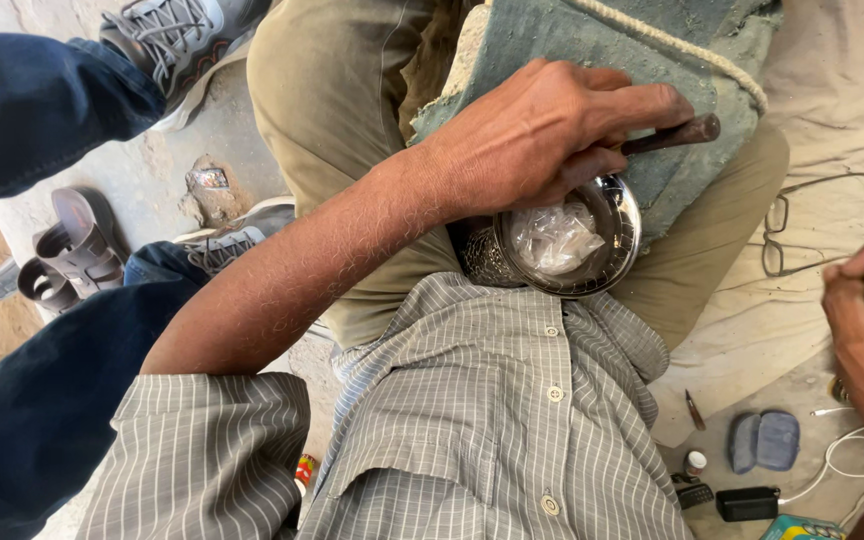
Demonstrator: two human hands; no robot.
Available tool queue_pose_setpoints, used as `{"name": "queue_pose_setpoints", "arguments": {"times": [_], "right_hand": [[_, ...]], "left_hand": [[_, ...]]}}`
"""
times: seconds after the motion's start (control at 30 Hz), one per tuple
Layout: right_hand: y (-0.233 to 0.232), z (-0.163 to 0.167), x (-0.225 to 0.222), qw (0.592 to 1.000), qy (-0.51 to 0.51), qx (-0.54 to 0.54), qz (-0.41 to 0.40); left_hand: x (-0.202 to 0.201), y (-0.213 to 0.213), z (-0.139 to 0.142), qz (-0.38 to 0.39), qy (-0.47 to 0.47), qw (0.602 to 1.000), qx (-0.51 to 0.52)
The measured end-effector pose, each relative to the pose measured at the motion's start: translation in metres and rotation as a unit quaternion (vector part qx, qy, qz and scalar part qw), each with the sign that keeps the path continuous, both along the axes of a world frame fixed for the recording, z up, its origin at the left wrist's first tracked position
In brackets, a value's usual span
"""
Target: The person holds a small metal rod against a metal bowl resting on their lap and repeatedly strikes it with a wooden mallet. The person adjusts the rod's position occasionally while continuing to hammer.
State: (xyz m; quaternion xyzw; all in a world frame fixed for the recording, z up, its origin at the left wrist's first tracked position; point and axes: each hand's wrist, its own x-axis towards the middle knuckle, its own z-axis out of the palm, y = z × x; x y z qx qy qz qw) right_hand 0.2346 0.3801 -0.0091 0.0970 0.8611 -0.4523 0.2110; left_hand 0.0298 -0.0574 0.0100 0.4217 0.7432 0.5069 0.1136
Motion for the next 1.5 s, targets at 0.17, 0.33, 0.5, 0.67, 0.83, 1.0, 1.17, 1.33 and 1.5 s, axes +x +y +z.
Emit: {"name": "queue_pose_setpoints", "arguments": {"times": [0.17,0.33,0.5,0.67,0.83,1.0,1.17,1.33,1.5], "right_hand": [[-0.013,-0.001,0.019,0.991,0.004,-0.022,-0.132],[-0.059,0.026,0.010,0.989,0.062,0.093,-0.095],[-0.099,0.056,-0.026,0.960,0.051,-0.090,-0.262],[-0.125,0.061,-0.044,0.988,0.103,0.022,-0.116],[-0.125,0.063,-0.049,0.979,0.125,0.158,-0.030],[-0.102,0.045,-0.052,0.980,0.099,0.173,0.016],[-0.062,0.023,-0.038,0.932,0.101,0.326,0.122],[-0.032,-0.016,-0.035,0.728,0.073,0.580,0.359],[-0.014,-0.023,-0.020,0.750,0.146,0.549,0.337]], "left_hand": [[0.003,-0.002,-0.002,0.003,0.005,1.000,0.003],[0.002,-0.002,-0.006,0.007,0.014,1.000,-0.005],[-0.014,0.008,-0.008,-0.012,0.034,0.999,-0.020],[-0.023,0.018,-0.008,-0.043,0.111,0.992,-0.051],[-0.023,0.019,-0.007,-0.033,0.087,0.993,-0.076],[-0.013,0.014,-0.003,0.017,0.055,0.993,-0.102],[-0.001,0.003,-0.001,0.051,0.040,0.995,-0.073],[0.007,-0.007,0.000,0.070,0.013,0.994,-0.086],[0.012,-0.007,0.003,0.079,0.015,0.993,-0.083]]}}
